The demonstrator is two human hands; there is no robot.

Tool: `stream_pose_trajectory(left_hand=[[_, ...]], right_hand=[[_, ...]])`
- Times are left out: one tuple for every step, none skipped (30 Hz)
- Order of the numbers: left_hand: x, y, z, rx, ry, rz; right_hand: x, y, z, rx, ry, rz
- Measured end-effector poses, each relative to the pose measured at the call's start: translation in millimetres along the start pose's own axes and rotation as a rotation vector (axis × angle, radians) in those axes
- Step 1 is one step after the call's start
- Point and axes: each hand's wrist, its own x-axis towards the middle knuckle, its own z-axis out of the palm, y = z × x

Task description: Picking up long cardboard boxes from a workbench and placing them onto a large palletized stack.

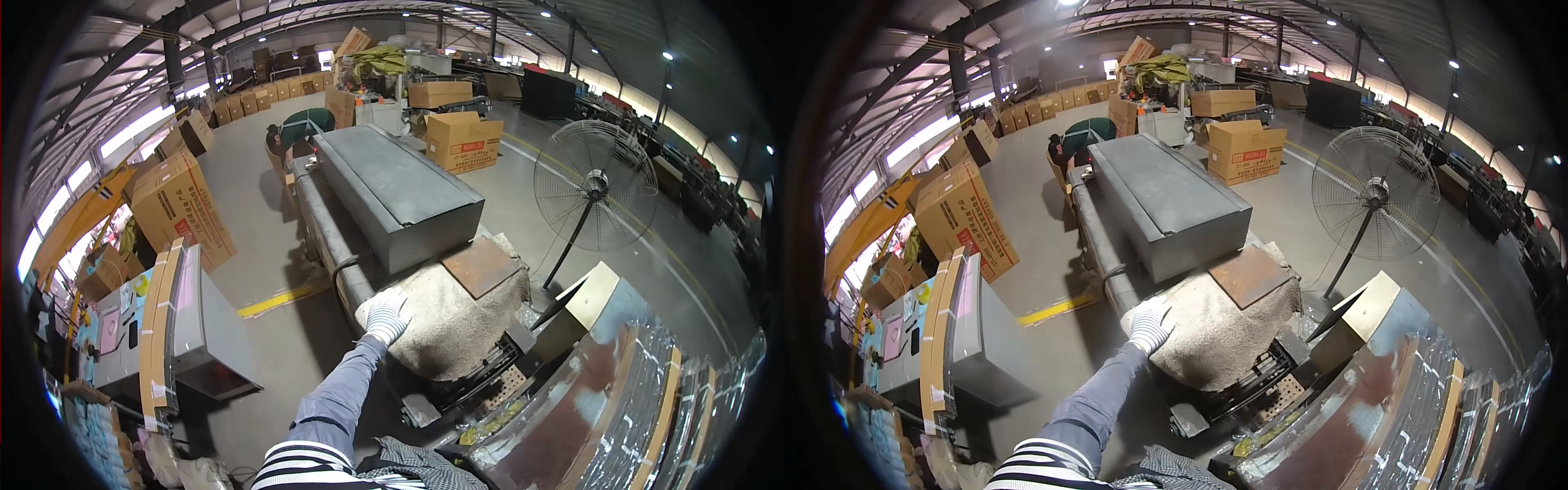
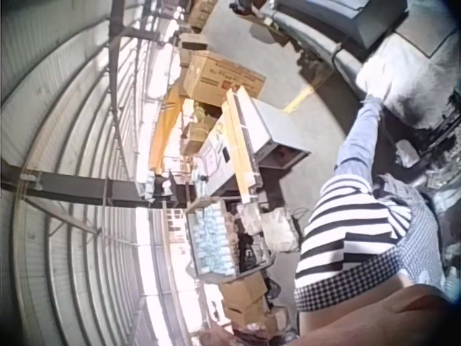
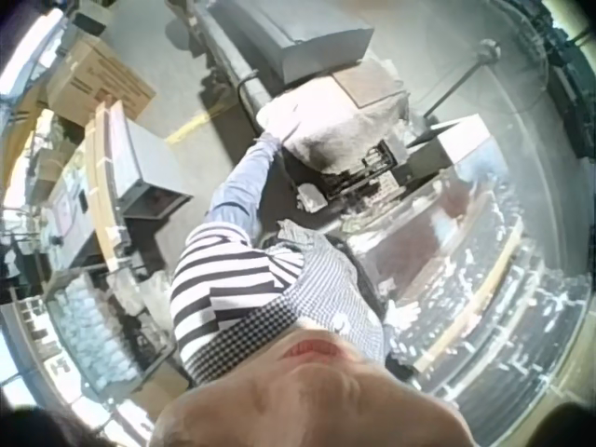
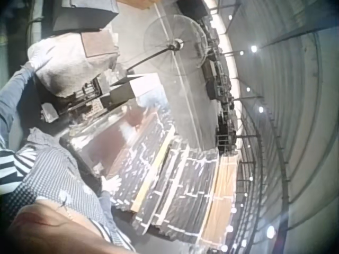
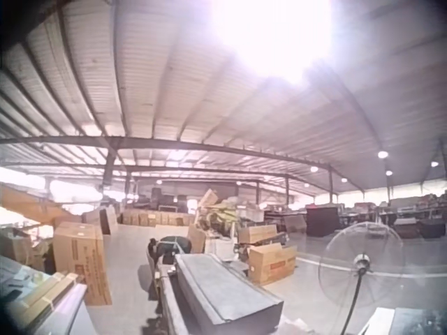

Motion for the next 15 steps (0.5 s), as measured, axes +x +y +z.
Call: stream_pose_trajectory(left_hand=[[-0.2,1.3,-3.4,0.006,-0.001,0.001],[-2.0,3.9,-10.2,-0.008,-0.012,-0.02],[-3.7,4.7,-14.2,-0.022,-0.023,-0.043],[-5.3,1.8,-12.2,-0.018,-0.024,-0.045],[-7.2,-3.0,-6.9,0.004,0.015,-0.011],[-10.1,-8.6,-2.4,0.027,0.052,0.019],[-11.0,-16.2,1.7,0.026,-0.049,-0.043],[-9.7,-10.8,-1.8,0.02,-0.071,-0.03],[-7.7,-6.6,-5.3,-0.066,-0.012,-0.013],[-8.1,1.1,-5.2,-0.161,0.042,0.009],[-9.3,4.5,2.1,-0.565,0.063,-0.151],[-10.7,7.7,10.8,-0.967,0.056,-0.33],[-17.1,33.9,18.9,-0.823,0.075,-0.128],[-32.0,76.1,16.3,-0.717,0.087,0.095],[-48.2,113.2,-2.7,-0.658,0.071,0.236]], right_hand=[[-3.5,-3.9,3.6,0.01,0.133,0.014],[-3.7,-7.3,4.8,0.02,0.268,0.028],[-2.1,-10.7,5.9,0.022,0.266,0.025],[-3.2,-14.9,7.9,0.097,0.422,0.065],[-6.0,-19.1,10.4,0.172,0.576,0.106],[-10.7,-23.8,4.2,0.247,0.729,0.144],[-10.0,-25.4,-3.9,0.247,0.722,0.137],[-16.1,-23.1,-13.4,0.326,0.781,0.128],[-23.7,-20.1,-24.4,0.4,0.837,0.125],[-31.6,-13.9,-36.5,0.467,0.894,0.132],[-32.4,-5.2,-48.0,0.567,0.787,0.032],[-28.9,-3.3,-51.7,0.551,0.565,0.091],[-24.3,0.4,-67.6,0.565,0.427,0.064],[-15.2,7.5,-57.4,0.754,-0.17,0.352],[-12.3,7.7,-23.9,0.746,0.169,0.265]])
